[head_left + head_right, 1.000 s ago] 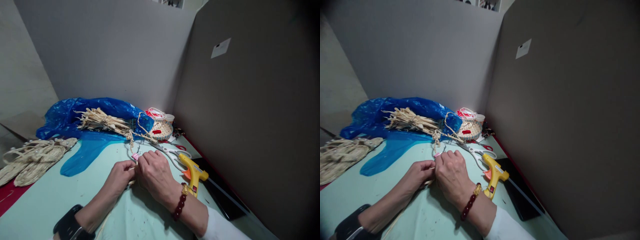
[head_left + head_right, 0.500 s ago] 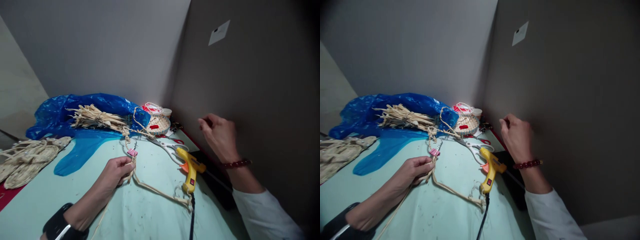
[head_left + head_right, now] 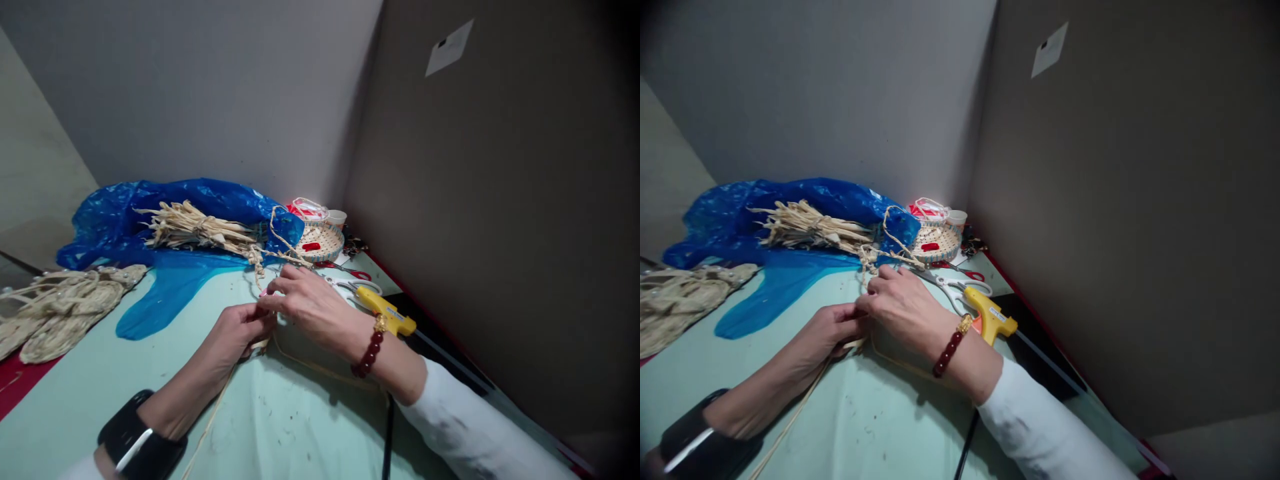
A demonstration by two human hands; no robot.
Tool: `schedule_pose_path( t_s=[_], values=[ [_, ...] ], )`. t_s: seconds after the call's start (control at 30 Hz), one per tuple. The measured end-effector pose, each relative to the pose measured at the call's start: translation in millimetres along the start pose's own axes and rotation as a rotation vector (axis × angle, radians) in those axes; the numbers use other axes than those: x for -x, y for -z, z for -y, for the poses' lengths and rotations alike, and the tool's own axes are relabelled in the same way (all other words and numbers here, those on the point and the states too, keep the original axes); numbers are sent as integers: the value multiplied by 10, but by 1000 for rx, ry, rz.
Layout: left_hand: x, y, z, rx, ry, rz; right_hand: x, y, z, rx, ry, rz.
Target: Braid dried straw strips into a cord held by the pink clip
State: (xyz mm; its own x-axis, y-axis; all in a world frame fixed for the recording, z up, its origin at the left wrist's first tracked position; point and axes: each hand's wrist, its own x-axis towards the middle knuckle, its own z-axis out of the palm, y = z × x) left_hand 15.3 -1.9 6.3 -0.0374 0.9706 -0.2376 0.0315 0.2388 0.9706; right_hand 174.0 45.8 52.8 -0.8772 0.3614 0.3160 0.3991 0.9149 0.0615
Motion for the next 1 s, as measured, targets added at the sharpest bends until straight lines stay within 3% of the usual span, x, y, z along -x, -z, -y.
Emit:
schedule_pose_path(
  t_s=[0.13, 0.37, 0.43, 0.5, 0.57, 0.63, 0.7, 0.87, 1.0],
  values=[
    [14, 8, -16, 19, 4, 42, -24, -50, -35, 146, -37, -10],
    [-7, 16, -3, 45, 4, 44, 17, -89, -30, 74, -33, -12],
    [-15, 26, 13, 54, 6, 53, 37, -101, -27, 67, -153, -50],
    [-25, 38, 29, 68, 6, 67, 79, -89, -29, -40, -367, -123],
    [-35, 49, 42, 83, 2, 82, 134, -71, -21, -321, -487, -93],
    [-42, 55, 48, 95, -3, 92, 182, -73, 4, -650, -488, 23],
    [-46, 56, 52, 99, -8, 96, 211, -97, 34, -839, -482, 99],
    [-38, 47, 52, 87, -7, 93, 227, -120, 51, -921, -561, 73],
    [-15, 39, 27, 78, 6, 90, 244, -46, 44, -863, -589, 73]
  ],
)
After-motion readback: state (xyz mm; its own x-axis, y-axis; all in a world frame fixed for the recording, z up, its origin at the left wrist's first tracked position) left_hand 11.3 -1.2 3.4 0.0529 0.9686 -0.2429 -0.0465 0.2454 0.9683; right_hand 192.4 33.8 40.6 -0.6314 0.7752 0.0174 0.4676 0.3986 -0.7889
